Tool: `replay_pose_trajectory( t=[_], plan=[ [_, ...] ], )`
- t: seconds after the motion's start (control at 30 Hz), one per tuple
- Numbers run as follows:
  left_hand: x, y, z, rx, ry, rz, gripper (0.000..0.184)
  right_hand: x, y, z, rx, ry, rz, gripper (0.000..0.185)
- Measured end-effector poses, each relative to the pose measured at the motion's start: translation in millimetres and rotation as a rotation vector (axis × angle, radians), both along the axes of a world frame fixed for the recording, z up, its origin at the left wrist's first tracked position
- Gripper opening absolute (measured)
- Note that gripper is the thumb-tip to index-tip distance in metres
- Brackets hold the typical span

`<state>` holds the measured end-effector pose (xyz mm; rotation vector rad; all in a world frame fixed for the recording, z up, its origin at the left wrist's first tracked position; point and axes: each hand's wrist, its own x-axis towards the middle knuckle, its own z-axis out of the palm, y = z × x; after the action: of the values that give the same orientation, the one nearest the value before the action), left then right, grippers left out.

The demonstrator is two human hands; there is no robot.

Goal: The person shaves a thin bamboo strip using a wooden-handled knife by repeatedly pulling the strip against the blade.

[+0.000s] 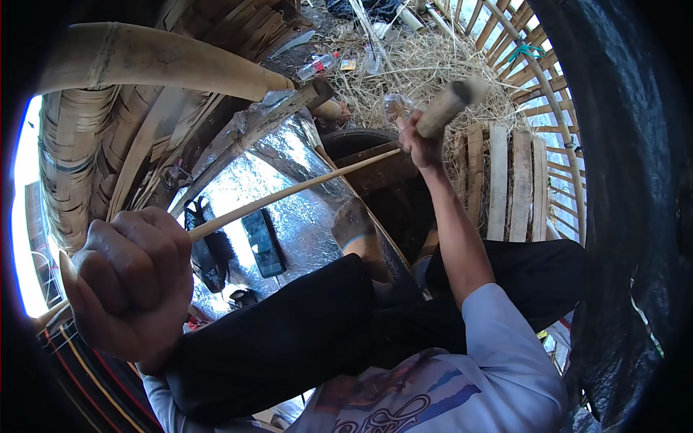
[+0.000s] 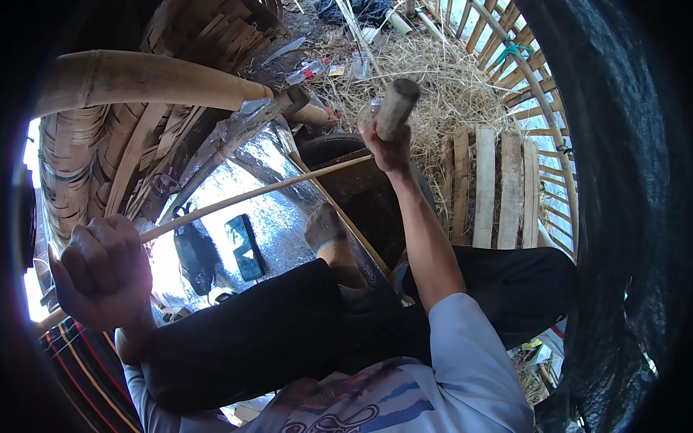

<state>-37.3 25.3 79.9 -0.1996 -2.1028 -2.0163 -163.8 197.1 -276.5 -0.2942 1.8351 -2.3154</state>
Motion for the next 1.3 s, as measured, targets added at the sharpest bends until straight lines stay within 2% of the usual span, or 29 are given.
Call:
replay_pose_trajectory(
  t=[0.03, 0.07, 0.17, 0.27, 0.33, 0.37, 0.43, 0.5, 0.57, 0.63, 0.7, 0.8, 0.87, 0.97, 1.03, 1.07, 1.17, 1.2, 1.23, 1.27, 1.3],
  plan=[
    [0.0, -0.6, -1.1, -0.011, -0.022, -0.004, 0.047, 6.7, 1.3, -19.3, 0.17, -0.024, -0.002, 0.023],
    [-1.0, -1.6, -1.5, -0.026, -0.036, -0.007, 0.047, 6.5, 12.5, -52.3, 0.028, -0.083, 0.071, 0.018],
    [1.9, -5.8, -2.4, 0.074, -0.005, -0.041, 0.046, 1.1, 4.0, -35.2, -0.123, -0.166, -0.027, 0.024],
    [1.7, 2.8, -0.5, 0.023, 0.013, -0.032, 0.047, -7.4, 1.7, -10.0, -0.036, -0.066, 0.022, 0.024],
    [3.9, -2.1, -0.4, 0.011, -0.005, -0.016, 0.047, -5.6, 1.4, 10.2, -0.14, -0.101, 0.066, 0.021],
    [4.5, -3.1, -1.2, 0.008, -0.021, -0.007, 0.047, -5.0, 2.3, 13.0, -0.133, -0.114, 0.067, 0.021],
    [-1.4, -2.1, -2.4, 0.009, -0.007, -0.013, 0.047, -17.4, 0.0, 14.4, -0.173, 0.099, 0.03, 0.021],
    [-4.0, -3.9, -2.2, 0.041, 0.015, -0.062, 0.045, -12.4, 3.3, -1.1, -0.205, 0.015, 0.028, 0.017],
    [-3.2, -4.1, -6.1, 0.027, 0.036, -0.006, 0.043, 8.3, 7.1, -35.9, 0.028, -0.027, 0.034, 0.016],
    [-8.0, -9.7, -7.0, -0.004, 0.079, 0.057, 0.042, -0.8, 3.5, -30.0, -0.065, -0.068, 0.025, 0.017],
    [-9.5, -19.5, -9.0, 0.065, 0.111, -0.085, 0.04, 4.7, 5.9, -30.3, -0.052, -0.136, 0.024, 0.019],
    [-7.3, -22.7, -9.4, 0.062, 0.115, -0.082, 0.04, -3.0, 2.2, -20.3, -0.055, -0.064, 0.055, 0.025],
    [-4.1, -22.6, -10.2, 0.083, 0.095, -0.085, 0.04, -3.5, 0.5, 10.7, -0.221, -0.084, 0.098, 0.026],
    [-7.1, -19.1, -9.7, 0.049, 0.12, -0.017, 0.039, -15.1, 2.3, 24.0, -0.253, -0.014, 0.093, 0.022],
    [-11.0, -11.1, -7.0, 0.127, 0.069, 0.063, 0.043, -11.1, 8.4, 2.9, -0.237, -0.068, 0.137, 0.019],
    [-11.8, -9.2, -7.3, 0.129, 0.075, 0.067, 0.043, -1.6, 10.5, -8.6, 0.01, 0.057, 0.105, 0.017],
    [-14.8, -15.2, -13.6, -0.076, 0.145, 0.132, 0.042, 2.1, 14.2, -60.0, 0.017, -0.017, 0.061, 0.019],
    [-14.0, -25.3, -18.6, -0.092, 0.192, 0.112, 0.018, 1.4, 15.5, -55.9, 0.043, -0.101, 0.117, 0.02],
    [-11.6, -33.4, -24.4, -0.1, 0.229, 0.089, 0.017, 6.8, 19.2, -43.0, 0.077, -0.196, 0.17, 0.021],
    [-13.3, -36.5, -26.4, -0.11, 0.265, 0.072, 0.028, 5.7, 6.3, -30.4, 0.054, 0.056, 0.044, 0.02],
    [-15.2, -39.0, -27.9, -0.12, 0.302, 0.056, 0.041, 1.6, 5.1, -23.4, 0.047, 0.07, 0.042, 0.02]
  ],
)
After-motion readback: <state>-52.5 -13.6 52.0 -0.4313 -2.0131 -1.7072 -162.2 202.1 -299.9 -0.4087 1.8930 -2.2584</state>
